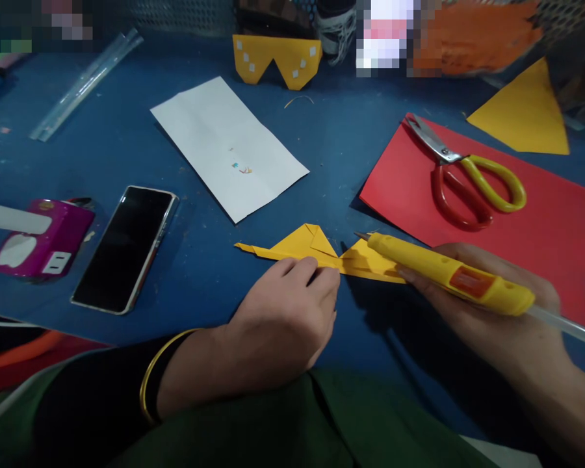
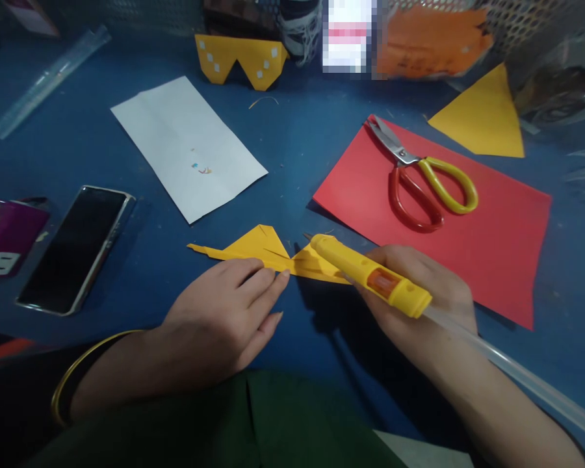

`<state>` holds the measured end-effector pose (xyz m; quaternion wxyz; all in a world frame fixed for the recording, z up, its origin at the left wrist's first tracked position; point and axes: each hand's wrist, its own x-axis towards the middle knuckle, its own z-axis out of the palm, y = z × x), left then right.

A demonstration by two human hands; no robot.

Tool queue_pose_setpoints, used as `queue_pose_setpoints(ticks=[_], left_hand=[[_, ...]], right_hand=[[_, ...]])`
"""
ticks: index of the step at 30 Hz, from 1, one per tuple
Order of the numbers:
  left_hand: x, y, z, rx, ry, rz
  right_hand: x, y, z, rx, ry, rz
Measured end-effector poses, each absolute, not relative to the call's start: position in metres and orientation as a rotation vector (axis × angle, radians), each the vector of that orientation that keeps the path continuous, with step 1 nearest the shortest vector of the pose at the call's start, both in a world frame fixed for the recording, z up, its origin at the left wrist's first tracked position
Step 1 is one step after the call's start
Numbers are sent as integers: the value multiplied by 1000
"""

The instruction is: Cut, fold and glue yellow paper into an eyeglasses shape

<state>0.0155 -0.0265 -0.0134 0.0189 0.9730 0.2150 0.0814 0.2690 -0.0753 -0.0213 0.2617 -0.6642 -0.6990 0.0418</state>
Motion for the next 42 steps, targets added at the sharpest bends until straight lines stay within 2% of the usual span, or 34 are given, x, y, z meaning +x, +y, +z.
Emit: queue_pose_setpoints(ticks=[18, 42], left_hand=[[15, -28, -14, 3039, 679, 208], [16, -28, -15, 3047, 683, 155]], right_hand=[[271, -74, -23, -1798, -1921, 27], [272, -75, -22, -1793, -1936, 80]])
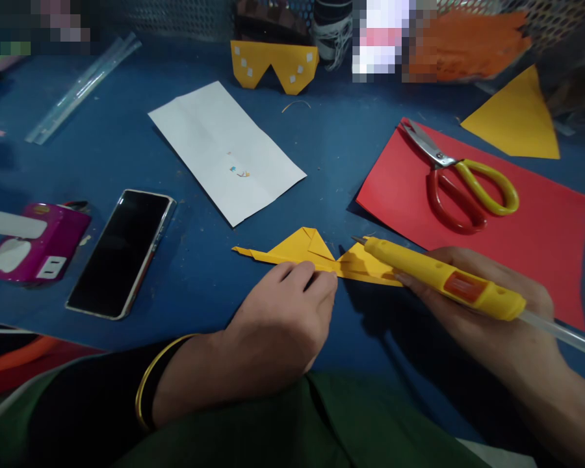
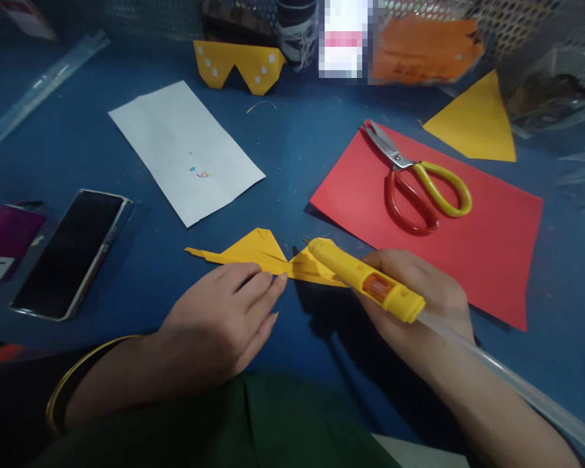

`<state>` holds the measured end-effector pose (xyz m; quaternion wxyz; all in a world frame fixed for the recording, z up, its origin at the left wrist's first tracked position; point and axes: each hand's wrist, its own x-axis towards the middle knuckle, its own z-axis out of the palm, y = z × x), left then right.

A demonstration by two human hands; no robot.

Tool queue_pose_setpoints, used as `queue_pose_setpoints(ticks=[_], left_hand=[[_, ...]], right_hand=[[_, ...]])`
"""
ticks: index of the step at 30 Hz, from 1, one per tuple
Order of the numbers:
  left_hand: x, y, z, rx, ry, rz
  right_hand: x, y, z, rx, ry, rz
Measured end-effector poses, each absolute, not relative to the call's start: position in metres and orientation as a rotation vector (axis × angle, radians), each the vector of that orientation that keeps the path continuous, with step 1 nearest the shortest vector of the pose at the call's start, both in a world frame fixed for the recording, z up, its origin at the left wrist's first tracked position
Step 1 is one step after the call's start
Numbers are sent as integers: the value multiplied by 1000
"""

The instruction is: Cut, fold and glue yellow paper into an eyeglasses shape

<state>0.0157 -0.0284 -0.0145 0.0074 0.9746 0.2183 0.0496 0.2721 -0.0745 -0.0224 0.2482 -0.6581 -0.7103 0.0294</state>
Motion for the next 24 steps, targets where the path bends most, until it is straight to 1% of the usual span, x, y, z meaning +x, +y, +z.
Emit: queue_pose_setpoints(ticks=[3, 9, 24], left_hand=[[15, -28, -15, 3072, 666, 133], [16, -28, -15, 3110, 702, 221], [16, -28, -15, 3100, 672, 136]], right_hand=[[273, -75, -23, -1803, -1939, 80], [274, -76, -23, -1795, -1958, 61], [271, -74, -22, -1816, -1959, 2]])
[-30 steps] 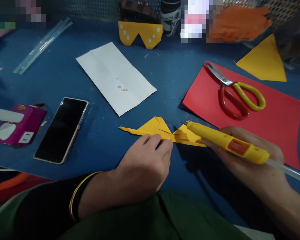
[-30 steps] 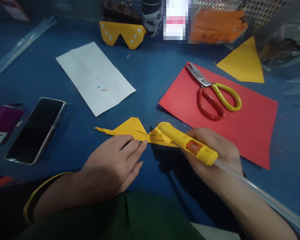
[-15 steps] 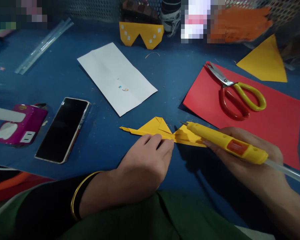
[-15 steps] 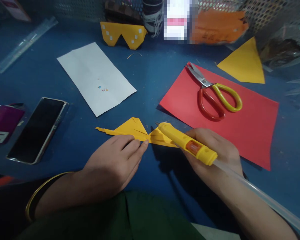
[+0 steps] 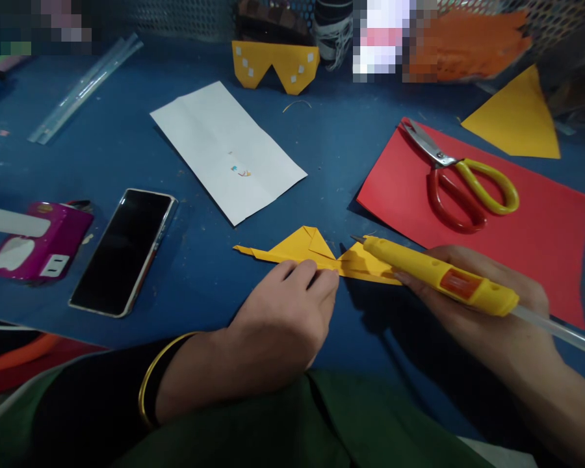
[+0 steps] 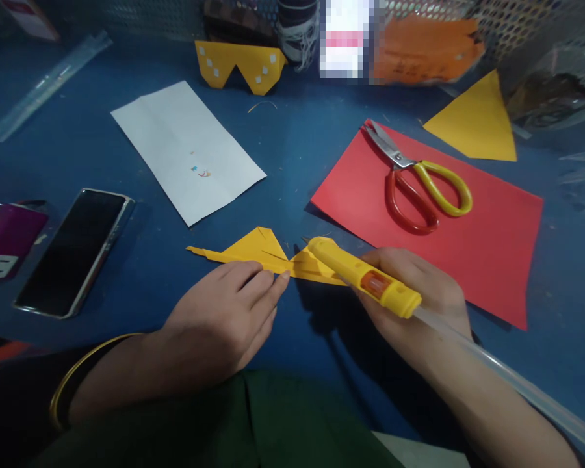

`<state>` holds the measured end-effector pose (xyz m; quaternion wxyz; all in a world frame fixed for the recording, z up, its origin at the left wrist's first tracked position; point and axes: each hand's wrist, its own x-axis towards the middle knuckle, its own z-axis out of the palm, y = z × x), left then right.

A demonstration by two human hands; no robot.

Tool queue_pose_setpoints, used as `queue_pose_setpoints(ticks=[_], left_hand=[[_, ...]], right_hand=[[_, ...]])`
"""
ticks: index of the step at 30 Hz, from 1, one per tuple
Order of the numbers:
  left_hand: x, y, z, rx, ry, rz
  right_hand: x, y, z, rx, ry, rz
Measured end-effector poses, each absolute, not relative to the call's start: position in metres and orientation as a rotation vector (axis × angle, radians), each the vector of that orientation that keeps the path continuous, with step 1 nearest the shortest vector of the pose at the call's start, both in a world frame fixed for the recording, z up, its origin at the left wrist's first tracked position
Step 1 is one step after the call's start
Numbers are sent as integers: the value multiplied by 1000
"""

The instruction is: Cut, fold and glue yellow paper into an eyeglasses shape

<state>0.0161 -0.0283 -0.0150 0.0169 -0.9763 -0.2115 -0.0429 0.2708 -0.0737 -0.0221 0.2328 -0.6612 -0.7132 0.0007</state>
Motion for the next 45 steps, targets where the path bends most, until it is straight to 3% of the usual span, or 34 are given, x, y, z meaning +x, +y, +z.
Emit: queue_pose_setpoints(ticks=[25, 45], left_hand=[[15, -29, -13, -3166, -594, 85], [17, -27, -13, -3140, -588, 64]], right_hand=[[270, -73, -23, -1797, -1935, 49], [272, -74, -25, -1760, -1949, 111]])
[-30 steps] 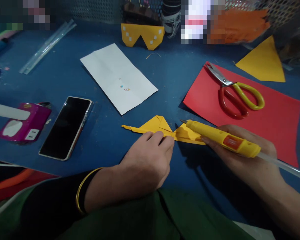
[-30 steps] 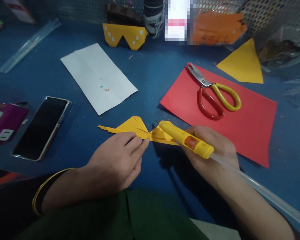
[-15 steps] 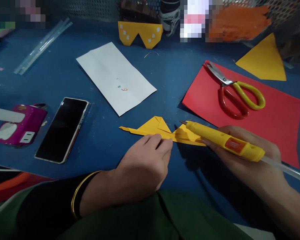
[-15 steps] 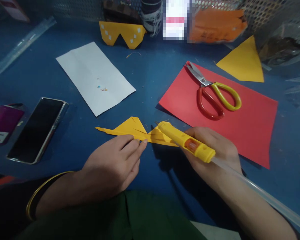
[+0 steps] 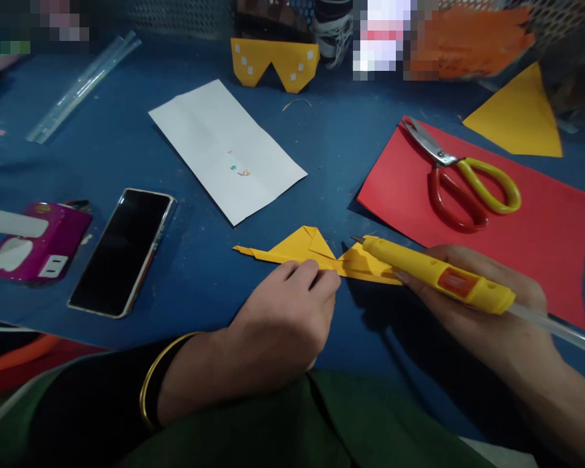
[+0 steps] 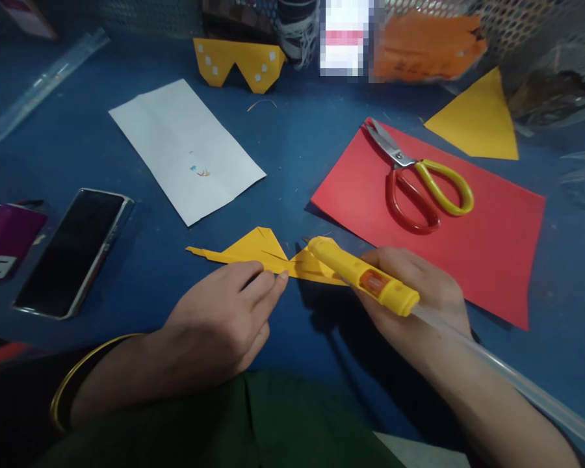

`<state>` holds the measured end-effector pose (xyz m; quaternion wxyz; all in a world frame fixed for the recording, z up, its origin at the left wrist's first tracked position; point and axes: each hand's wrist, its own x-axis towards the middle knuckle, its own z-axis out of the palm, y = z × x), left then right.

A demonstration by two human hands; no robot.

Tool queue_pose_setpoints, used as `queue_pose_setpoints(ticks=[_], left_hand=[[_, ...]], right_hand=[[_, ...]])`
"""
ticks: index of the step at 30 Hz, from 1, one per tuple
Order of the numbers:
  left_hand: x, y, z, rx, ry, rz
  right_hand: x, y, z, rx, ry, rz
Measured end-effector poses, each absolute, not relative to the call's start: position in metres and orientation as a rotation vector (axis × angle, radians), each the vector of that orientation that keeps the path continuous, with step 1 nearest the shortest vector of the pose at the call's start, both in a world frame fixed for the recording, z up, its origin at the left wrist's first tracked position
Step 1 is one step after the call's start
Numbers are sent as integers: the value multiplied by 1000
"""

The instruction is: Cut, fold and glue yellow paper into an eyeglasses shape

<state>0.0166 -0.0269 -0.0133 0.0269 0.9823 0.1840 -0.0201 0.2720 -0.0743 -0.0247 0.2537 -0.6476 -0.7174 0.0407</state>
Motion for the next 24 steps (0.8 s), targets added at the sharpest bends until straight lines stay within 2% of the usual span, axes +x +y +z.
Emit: queue_pose_setpoints(ticks=[6, 24], left_hand=[[17, -26, -13, 3096, 633, 130], [15, -27, -13, 3064, 633, 199]], right_hand=[[271, -73, -22, -1771, -1954, 106], [272, -75, -22, -1806, -1957, 106]])
